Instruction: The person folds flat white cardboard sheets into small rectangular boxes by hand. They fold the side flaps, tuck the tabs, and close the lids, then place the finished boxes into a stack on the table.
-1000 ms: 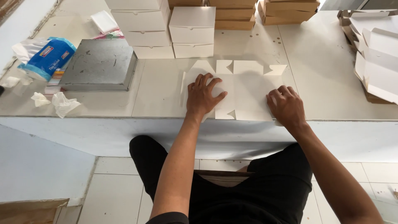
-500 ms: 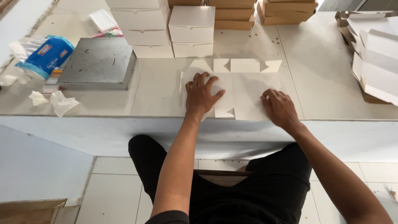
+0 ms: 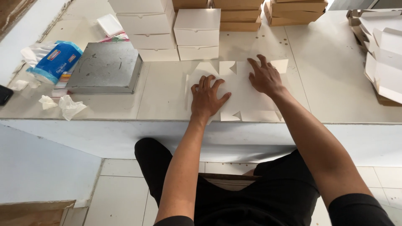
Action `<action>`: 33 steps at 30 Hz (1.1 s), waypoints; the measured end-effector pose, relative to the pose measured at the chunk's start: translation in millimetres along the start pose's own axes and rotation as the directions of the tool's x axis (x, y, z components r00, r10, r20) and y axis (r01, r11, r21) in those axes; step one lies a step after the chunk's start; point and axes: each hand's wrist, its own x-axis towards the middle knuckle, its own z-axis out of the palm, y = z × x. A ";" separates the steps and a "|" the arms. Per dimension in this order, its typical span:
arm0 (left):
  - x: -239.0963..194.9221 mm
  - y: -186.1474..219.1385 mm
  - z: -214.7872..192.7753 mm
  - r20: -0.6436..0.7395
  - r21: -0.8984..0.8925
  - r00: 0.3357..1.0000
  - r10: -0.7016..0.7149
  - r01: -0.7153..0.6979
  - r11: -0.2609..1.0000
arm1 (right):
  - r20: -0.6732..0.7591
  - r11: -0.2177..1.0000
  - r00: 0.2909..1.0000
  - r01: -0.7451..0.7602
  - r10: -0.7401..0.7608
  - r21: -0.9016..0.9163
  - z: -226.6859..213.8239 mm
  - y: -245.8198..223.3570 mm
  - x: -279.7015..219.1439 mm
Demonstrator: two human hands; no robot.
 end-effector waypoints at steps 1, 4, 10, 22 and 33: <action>0.2 -0.4 0.1 -0.008 -0.015 1.000 0.007 -0.007 1.000 | 0.001 0.998 1.000 -0.020 0.020 -0.056 1.0 -3.3 4.2; 0.7 -1.0 -0.7 -0.022 -0.021 1.000 0.014 -0.014 1.000 | -0.030 0.993 1.000 -0.007 0.003 -0.118 11.8 -4.7 12.5; 0.1 -1.1 0.1 -0.024 -0.016 1.000 0.012 -0.012 1.000 | -0.397 0.952 0.885 0.139 -0.242 -0.272 8.0 -4.0 -19.6; 29.5 4.8 15.8 0.036 0.162 0.999 -0.008 0.002 0.987 | -0.253 0.979 0.961 0.149 -0.109 0.142 17.1 0.1 -41.0; 45.1 20.3 0.7 0.027 0.309 0.982 0.185 -0.185 0.933 | -0.191 0.989 0.974 0.133 -0.119 0.062 10.3 -4.8 -42.3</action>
